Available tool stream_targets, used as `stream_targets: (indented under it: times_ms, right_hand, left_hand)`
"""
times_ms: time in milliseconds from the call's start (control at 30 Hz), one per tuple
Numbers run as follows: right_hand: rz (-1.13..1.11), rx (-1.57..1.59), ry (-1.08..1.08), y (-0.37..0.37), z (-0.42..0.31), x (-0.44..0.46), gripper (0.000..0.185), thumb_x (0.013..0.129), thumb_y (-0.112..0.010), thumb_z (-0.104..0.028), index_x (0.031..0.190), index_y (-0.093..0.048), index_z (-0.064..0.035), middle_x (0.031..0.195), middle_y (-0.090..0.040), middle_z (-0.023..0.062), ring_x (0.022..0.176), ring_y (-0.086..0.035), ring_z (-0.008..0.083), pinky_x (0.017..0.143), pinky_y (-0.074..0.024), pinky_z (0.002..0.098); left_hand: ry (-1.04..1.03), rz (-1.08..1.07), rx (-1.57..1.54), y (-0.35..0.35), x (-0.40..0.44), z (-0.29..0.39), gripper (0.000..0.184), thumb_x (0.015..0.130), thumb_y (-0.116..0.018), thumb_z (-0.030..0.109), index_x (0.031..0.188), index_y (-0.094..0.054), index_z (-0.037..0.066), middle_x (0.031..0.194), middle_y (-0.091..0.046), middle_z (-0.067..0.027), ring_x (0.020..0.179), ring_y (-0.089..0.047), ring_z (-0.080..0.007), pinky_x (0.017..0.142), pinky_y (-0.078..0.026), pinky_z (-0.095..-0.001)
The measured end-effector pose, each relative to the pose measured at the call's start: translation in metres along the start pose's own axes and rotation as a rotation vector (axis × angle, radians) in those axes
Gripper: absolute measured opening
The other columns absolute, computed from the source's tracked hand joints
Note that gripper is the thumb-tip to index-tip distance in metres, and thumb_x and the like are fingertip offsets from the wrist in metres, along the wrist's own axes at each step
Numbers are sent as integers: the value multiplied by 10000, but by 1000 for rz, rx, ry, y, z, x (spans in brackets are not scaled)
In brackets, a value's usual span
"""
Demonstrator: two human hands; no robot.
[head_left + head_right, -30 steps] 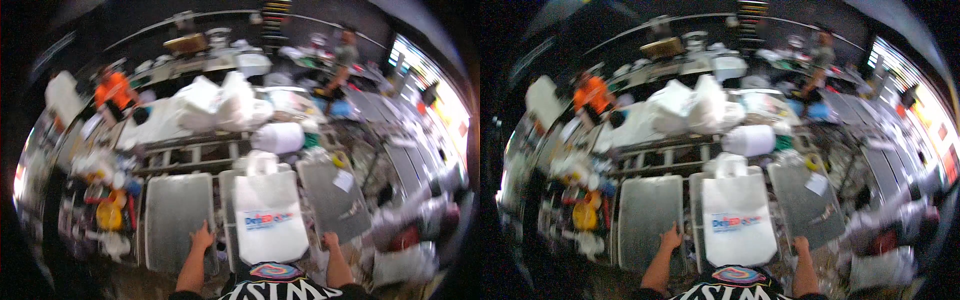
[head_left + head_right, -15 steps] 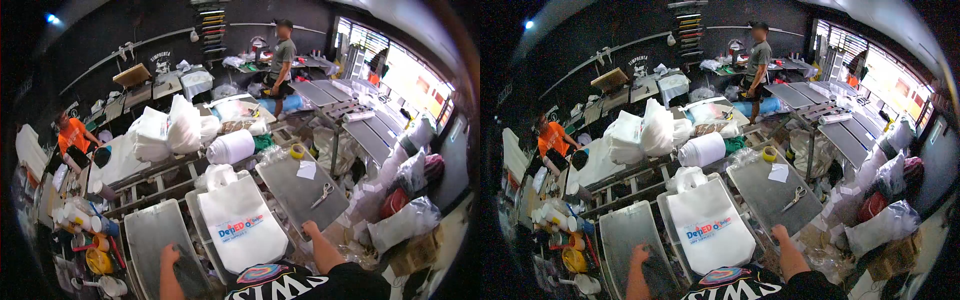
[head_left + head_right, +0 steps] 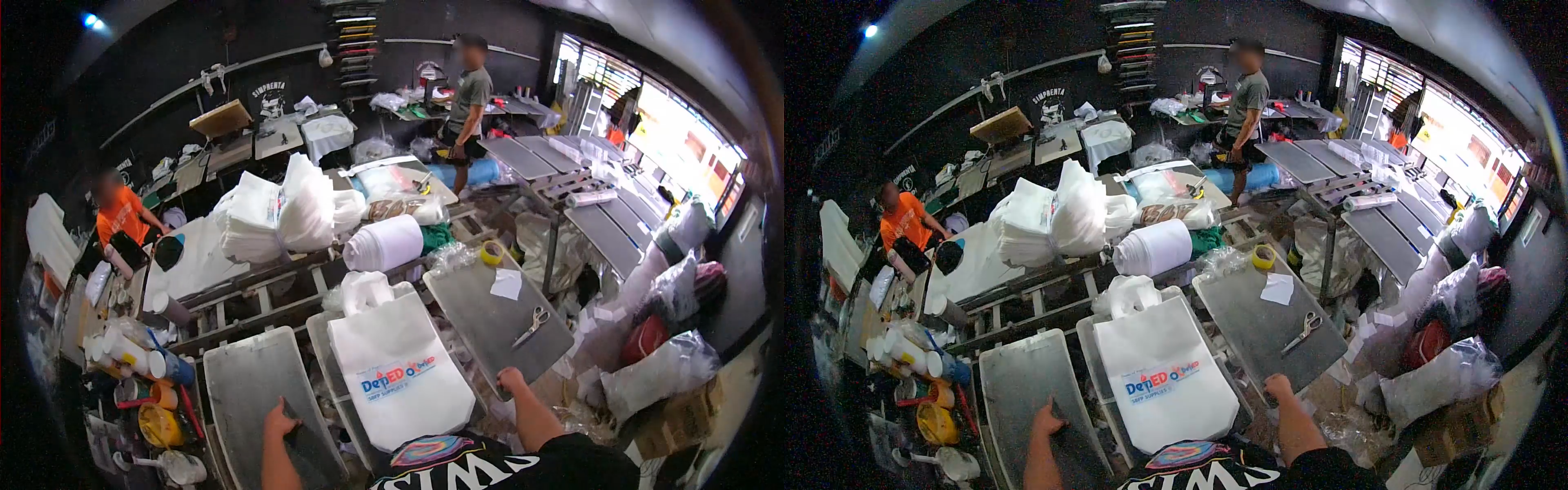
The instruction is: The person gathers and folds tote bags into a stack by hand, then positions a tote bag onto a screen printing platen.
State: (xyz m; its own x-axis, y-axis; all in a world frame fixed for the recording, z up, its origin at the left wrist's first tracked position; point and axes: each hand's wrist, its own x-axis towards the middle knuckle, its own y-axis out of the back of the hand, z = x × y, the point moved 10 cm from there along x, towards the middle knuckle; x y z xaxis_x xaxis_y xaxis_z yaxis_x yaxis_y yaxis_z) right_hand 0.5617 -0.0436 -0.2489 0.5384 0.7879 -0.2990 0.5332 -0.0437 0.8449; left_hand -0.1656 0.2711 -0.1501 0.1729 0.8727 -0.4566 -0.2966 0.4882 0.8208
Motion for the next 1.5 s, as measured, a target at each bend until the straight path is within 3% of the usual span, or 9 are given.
stream_targets:
  times_ms: [133, 400, 733, 833, 933, 1033, 1100, 1200, 1500]
  right_hand:
    - [163, 180, 270, 11, -10, -9, 199, 859, -557, -167, 893, -736, -89, 706, -707, 72, 595, -655, 206, 563, -503, 375]
    - [30, 457, -453, 12, 9, -25, 166, 889, -623, -219, 863, -688, -69, 662, -664, 63, 494, -572, 212, 467, -449, 374]
    - [35, 429, -444, 3, 23, -17, 137, 872, -626, -173, 939, -678, -66, 724, -690, 88, 561, -620, 186, 487, -477, 343]
    - [118, 274, 11, -2, 7, 2, 152, 884, -614, -188, 951, -684, -72, 715, -687, 90, 561, -616, 187, 485, -475, 344]
    - [33, 388, -328, -12, 37, 1, 131, 871, -618, -142, 956, -695, -79, 751, -700, 88, 544, -619, 201, 517, -504, 346]
    - [65, -590, 316, -28, -1, 7, 143, 835, -632, -98, 960, -701, -97, 848, -714, 65, 694, -668, 201, 642, -542, 333]
    - [-34, -64, 32, -34, 33, 15, 153, 810, -630, -84, 936, -707, -125, 941, -709, 31, 912, -668, 189, 796, -536, 329]
    - [-226, -494, 42, -21, -2, 6, 150, 799, -666, -131, 944, -703, -138, 962, -699, 41, 1042, -631, 182, 857, -520, 368]
    - [-85, 584, -460, 24, -17, -38, 132, 792, -661, -154, 896, -640, -76, 724, -654, 101, 618, -623, 278, 567, -519, 386]
  left_hand:
    - [88, -6, -56, -15, 3, -16, 1084, 646, -869, 285, 1528, -257, 130, 1375, -526, -216, 1248, -533, -359, 1040, -438, -431]
    - [27, 22, 6, -2, -1, -5, 1101, 619, -883, 311, 1519, -281, 111, 1329, -561, -224, 1221, -547, -383, 1026, -447, -437]
    - [56, 23, 253, 23, -23, 27, 1032, 706, -823, 427, 1523, -271, 122, 1310, -571, -229, 1212, -546, -399, 1007, -457, -448]
    - [55, 37, 182, 15, -13, 18, 1022, 758, -780, 478, 1541, -214, 144, 1311, -568, -237, 1232, -525, -408, 1008, -458, -461]
    - [58, -2, 215, 16, -21, 30, 1024, 778, -761, 501, 1552, -181, 164, 1308, -567, -245, 1231, -525, -411, 996, -467, -474]
    - [145, -53, 188, 20, -35, 38, 1042, 784, -764, 487, 1555, -154, 145, 1312, -564, -246, 1214, -540, -407, 992, -470, -476]
    - [140, -37, 188, 12, -29, 29, 1029, 795, -762, 468, 1555, -151, 139, 1312, -564, -246, 1212, -543, -402, 986, -472, -477]
    - [151, -28, 125, -7, -13, 21, 996, 814, -758, 430, 1551, -160, 127, 1320, -558, -246, 1213, -544, -398, 987, -469, -478]
    - [166, 83, 95, 36, 31, -14, 451, 885, -577, 181, 1307, -537, 27, 1219, -611, -245, 1121, -601, -388, 930, -486, -490]
